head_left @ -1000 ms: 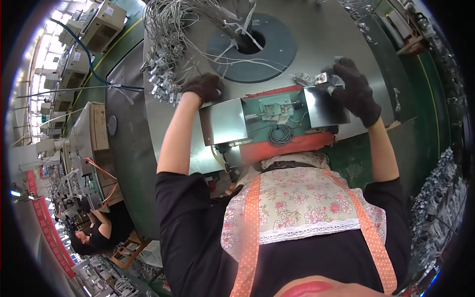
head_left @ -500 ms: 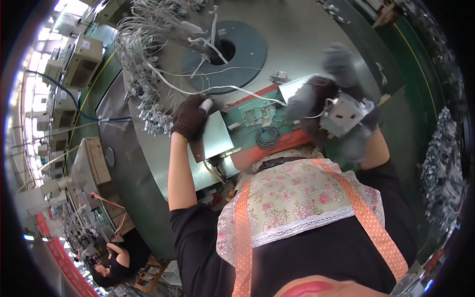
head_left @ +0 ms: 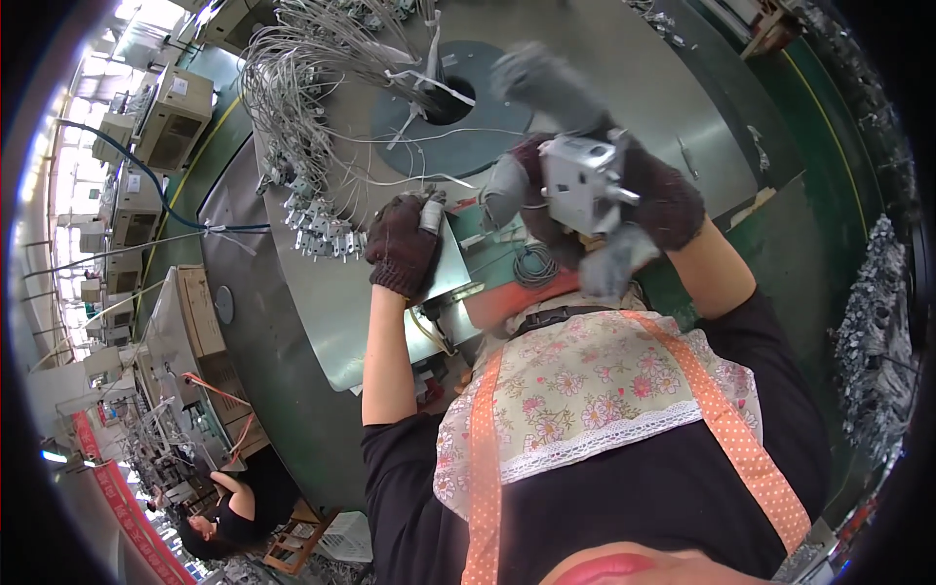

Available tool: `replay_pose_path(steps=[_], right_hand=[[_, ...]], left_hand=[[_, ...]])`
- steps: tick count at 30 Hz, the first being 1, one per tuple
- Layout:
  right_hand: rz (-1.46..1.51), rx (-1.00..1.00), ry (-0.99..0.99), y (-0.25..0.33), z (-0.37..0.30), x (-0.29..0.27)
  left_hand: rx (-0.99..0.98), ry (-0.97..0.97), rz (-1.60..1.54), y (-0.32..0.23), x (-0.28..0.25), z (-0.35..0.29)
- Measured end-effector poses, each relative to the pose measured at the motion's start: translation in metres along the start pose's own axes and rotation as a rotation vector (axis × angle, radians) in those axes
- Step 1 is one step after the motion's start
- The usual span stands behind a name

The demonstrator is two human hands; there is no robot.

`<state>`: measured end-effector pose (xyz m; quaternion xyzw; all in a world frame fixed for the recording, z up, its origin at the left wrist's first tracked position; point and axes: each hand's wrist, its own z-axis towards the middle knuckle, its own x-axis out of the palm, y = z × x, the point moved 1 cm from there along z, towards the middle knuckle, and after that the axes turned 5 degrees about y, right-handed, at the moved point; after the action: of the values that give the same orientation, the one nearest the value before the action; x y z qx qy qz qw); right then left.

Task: Assembling small mechanical components with attached wires using a workstation press.

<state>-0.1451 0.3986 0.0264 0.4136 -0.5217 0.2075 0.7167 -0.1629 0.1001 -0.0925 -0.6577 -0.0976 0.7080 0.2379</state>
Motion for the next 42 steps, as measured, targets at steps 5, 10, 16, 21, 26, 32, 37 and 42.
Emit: replay_pose_path(steps=[5, 10, 16, 21, 26, 32, 37, 42], right_hand=[[-0.928, -0.029, -0.049, 0.002, 0.018, -0.023], [-1.653, -0.141, -0.129, -0.012, 0.028, -0.082], [-1.451, -0.132, -0.160, -0.020, 0.031, -0.089], [-0.981, -0.129, -0.118, -0.013, 0.011, -0.058], [-0.813, -0.240, -0.259, -0.017, -0.004, -0.014], [-0.869, -0.297, -0.385, -0.028, 0.002, -0.030], [-1.272, -0.375, -0.478, -0.029, 0.008, -0.038], [-1.030, -0.339, -0.542, -0.029, 0.011, -0.043]], left_hand=[[-0.028, 0.065, 0.059, 0.001, 0.000, 0.000], [-0.003, 0.044, 0.049, 0.002, 0.002, -0.001], [-0.023, 0.037, 0.061, -0.004, 0.000, -0.005], [-0.010, 0.039, 0.077, -0.005, -0.001, -0.006], [-0.053, 0.058, 0.077, -0.010, -0.006, -0.007], [-0.064, 0.086, 0.112, -0.013, -0.005, -0.003], [-0.068, 0.070, 0.110, -0.013, -0.005, -0.005], [-0.077, 0.059, 0.094, -0.014, -0.006, -0.006]])
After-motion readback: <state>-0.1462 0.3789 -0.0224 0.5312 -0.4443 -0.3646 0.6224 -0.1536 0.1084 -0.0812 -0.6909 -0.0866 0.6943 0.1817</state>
